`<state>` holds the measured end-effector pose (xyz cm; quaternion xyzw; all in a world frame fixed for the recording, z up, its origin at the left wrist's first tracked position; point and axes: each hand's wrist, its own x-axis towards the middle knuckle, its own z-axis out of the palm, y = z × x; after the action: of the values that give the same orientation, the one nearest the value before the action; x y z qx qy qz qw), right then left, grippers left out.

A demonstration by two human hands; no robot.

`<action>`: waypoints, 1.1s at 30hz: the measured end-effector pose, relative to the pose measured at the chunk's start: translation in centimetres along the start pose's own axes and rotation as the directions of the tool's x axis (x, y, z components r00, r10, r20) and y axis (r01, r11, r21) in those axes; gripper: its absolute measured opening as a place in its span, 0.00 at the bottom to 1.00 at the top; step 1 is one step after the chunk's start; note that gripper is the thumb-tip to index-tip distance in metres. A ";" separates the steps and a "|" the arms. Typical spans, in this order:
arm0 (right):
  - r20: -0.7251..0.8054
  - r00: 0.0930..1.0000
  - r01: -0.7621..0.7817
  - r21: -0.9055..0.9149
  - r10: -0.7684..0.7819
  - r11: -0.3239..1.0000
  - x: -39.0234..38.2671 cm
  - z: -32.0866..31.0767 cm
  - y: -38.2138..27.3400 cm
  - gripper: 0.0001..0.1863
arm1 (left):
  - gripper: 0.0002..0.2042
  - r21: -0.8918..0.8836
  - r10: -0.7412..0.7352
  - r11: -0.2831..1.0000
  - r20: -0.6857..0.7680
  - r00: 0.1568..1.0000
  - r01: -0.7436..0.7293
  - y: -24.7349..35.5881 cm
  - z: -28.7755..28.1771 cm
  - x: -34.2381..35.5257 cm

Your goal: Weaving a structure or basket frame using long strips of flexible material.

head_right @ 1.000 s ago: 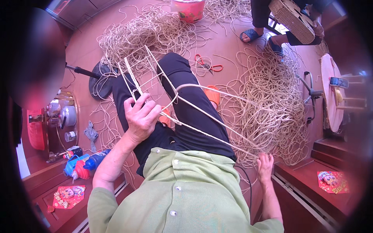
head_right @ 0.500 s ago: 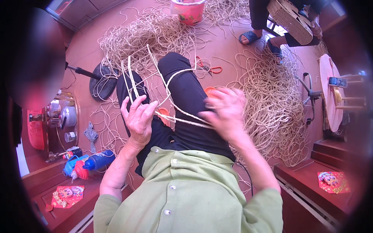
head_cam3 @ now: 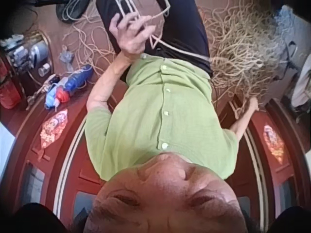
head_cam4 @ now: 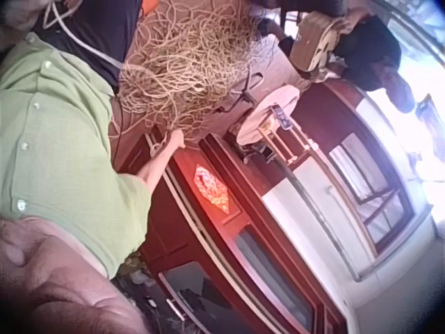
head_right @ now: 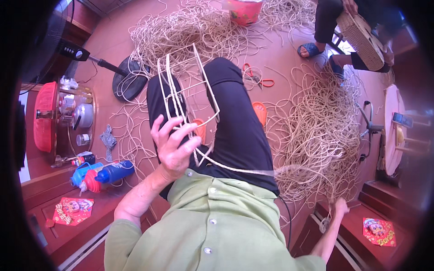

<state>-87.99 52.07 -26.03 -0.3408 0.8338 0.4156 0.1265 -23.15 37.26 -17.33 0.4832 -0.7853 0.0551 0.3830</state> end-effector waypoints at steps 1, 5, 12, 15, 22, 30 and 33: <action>-0.181 0.981 0.084 0.103 -0.065 0.991 -0.9 -2.2 -2.1 0.32 | 0.08 -0.002 0.004 1.000 -0.005 1.000 -0.004 0.9 -0.6 -0.4; -0.719 0.519 0.847 0.507 -0.463 0.163 -15.3 -17.8 -21.3 0.12 | 0.16 -0.279 0.080 0.958 0.051 0.996 -0.062 5.4 -1.5 -2.5; -0.439 -0.007 0.667 0.667 -0.899 -0.331 -30.1 -25.3 -33.5 0.14 | 0.18 -0.410 0.103 0.909 0.040 0.994 -0.077 5.9 -2.4 -2.8; -0.331 -0.011 0.469 0.832 -0.944 -0.297 -31.0 -24.6 -35.0 0.14 | 0.19 -0.398 0.104 0.913 0.022 0.994 -0.087 5.8 -2.5 -2.9; -0.223 0.024 0.003 0.975 -0.974 -0.223 -31.5 -21.2 -35.9 0.11 | 0.23 -0.253 -0.083 0.965 -0.058 0.995 0.066 0.9 -2.5 -3.6; -0.112 0.033 0.001 0.994 -0.993 -0.112 -33.4 -20.9 -36.0 0.10 | 0.16 -0.303 -0.095 0.939 0.230 0.969 0.164 -6.4 -1.9 -1.7; -0.135 -0.049 -0.187 0.975 -0.990 -0.124 -33.5 -20.9 -34.9 0.11 | 0.17 -0.319 -0.053 0.941 0.198 0.979 0.115 -6.4 -2.1 -1.4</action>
<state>-38.31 36.57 -17.59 -0.2637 0.3321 -0.1836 0.8868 -16.54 35.83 -18.64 0.4487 -0.7945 -0.1387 0.3850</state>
